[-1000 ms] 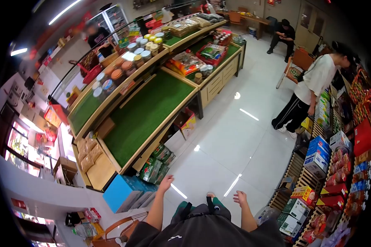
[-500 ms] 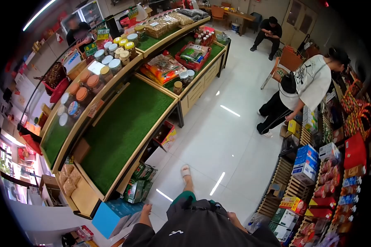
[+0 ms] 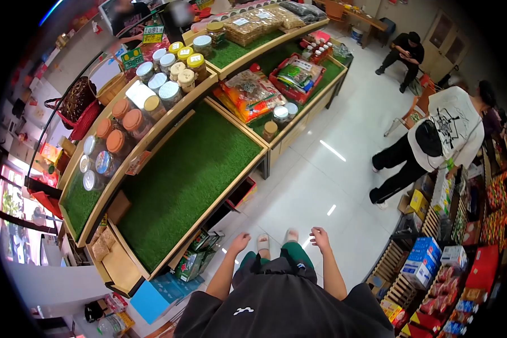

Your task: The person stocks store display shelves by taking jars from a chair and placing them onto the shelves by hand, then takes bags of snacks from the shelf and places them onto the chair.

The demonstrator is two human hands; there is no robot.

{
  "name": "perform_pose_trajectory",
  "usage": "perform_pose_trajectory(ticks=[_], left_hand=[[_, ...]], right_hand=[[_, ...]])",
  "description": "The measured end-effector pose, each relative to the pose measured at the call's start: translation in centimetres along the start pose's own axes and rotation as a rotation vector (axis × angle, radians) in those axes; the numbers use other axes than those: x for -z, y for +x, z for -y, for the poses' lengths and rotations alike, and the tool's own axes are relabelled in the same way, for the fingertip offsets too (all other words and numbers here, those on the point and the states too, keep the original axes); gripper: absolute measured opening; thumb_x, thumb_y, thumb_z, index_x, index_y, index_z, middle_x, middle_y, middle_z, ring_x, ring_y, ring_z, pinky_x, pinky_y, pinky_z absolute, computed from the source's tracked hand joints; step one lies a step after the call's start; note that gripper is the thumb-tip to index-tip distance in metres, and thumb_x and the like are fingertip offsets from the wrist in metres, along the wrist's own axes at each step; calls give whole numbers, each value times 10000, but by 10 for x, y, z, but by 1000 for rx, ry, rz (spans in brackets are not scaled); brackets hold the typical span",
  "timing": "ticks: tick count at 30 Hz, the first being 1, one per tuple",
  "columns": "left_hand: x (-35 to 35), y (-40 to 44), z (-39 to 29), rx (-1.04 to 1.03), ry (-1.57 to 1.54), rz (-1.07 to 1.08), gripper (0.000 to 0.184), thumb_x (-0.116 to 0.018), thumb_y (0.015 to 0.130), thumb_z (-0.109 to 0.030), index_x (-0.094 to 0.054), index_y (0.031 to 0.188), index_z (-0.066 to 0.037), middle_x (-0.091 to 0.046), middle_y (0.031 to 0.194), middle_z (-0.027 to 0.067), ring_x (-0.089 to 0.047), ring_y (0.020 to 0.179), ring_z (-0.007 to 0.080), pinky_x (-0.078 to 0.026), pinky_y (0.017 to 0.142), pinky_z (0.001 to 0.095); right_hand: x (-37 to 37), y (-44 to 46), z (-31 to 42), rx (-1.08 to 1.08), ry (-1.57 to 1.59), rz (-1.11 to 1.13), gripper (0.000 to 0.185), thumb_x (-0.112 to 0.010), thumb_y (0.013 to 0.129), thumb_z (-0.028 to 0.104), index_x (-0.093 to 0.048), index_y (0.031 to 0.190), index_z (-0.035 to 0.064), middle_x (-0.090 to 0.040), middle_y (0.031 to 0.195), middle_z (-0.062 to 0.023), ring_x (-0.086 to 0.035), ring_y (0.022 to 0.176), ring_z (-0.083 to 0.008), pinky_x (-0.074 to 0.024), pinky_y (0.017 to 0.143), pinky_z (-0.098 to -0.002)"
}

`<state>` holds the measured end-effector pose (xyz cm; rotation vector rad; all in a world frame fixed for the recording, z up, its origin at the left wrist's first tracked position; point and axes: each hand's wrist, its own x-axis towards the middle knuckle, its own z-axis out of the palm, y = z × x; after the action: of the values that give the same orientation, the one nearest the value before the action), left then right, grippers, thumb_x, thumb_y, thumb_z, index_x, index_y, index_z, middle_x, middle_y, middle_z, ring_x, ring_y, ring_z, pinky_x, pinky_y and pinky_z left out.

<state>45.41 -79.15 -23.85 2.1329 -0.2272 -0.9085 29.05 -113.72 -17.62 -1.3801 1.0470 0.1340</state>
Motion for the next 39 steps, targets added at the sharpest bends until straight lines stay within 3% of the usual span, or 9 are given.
perform_pose_trajectory(ticks=[6, 8, 12, 17, 20, 22, 28, 31, 39], left_hand=[[8, 84, -81, -126, -50, -42, 421, -551, 840, -332, -572, 1133, -31, -610, 1091, 183, -582, 1013, 308, -453, 879, 381], [19, 99, -73, -32, 41, -88, 426, -555, 835, -345, -579, 1127, -35, -609, 1088, 188, -586, 1006, 316, -456, 875, 384], [26, 96, -42, 406, 78, -117, 455, -579, 814, -388, -594, 1098, -33, -619, 1051, 189, -598, 967, 324, -488, 803, 398], [23, 80, -89, 817, -106, -195, 418, -588, 796, -366, -605, 1066, -48, -636, 993, 170, -618, 917, 307, -514, 729, 387], [11, 100, -100, 660, -135, -290, 355, -577, 807, -318, -612, 1061, -74, -647, 985, 161, -626, 917, 289, -509, 763, 366], [6, 131, -108, 269, -50, -558, 300, -564, 819, -277, -625, 1045, -89, -657, 980, 149, -623, 952, 268, -492, 816, 357], [47, 243, -224, -60, -89, -485, 309, -576, 816, -235, -591, 1011, 4, -646, 908, 172, -620, 884, 302, -484, 780, 364], [72, 285, -312, -105, -160, -541, 334, -554, 854, -235, -571, 1091, -1, -590, 1062, 187, -580, 1009, 306, -457, 863, 373], [156, 370, -460, -508, -327, -795, 281, -542, 880, -150, -541, 1126, -15, -573, 1081, 153, -548, 1020, 275, -419, 886, 335]], right_hand=[[39, 70, -25, -224, -123, 34, 389, -522, 862, 312, -534, 1151, 52, -636, 909, -126, -623, 649, -217, -502, 515, -320], [74, 115, -110, -174, -75, 72, 343, -590, 817, 307, -568, 1036, 44, -614, 773, -137, -601, 541, -236, -483, 407, -337], [127, 103, -67, -630, -136, 65, 453, -560, 815, 285, -459, 1178, 34, -623, 943, -216, -623, 616, -349, -504, 426, -416], [166, 184, -24, -608, -71, -4, 493, -552, 805, 291, -440, 1193, 9, -611, 957, -219, -625, 676, -347, -510, 505, -424], [174, 238, 32, -431, -95, 23, 519, -541, 804, 306, -423, 1221, 20, -601, 1002, -211, -631, 737, -341, -518, 571, -429], [164, 275, 80, -313, 14, -16, 516, -534, 807, 317, -425, 1223, 31, -605, 1009, -210, -633, 750, -340, -522, 584, -430], [96, 331, 218, -210, 428, 77, 498, -517, 857, 311, -417, 1255, 30, -550, 1120, -205, -594, 897, -349, -526, 723, -414], [52, 345, 273, -149, 328, 253, 477, -528, 866, 312, -432, 1243, 37, -574, 1076, -192, -605, 871, -326, -529, 705, -394], [-42, 373, 442, 59, 95, 478, 393, -560, 865, 345, -508, 1129, 59, -612, 973, -113, -617, 797, -217, -529, 672, -314]])
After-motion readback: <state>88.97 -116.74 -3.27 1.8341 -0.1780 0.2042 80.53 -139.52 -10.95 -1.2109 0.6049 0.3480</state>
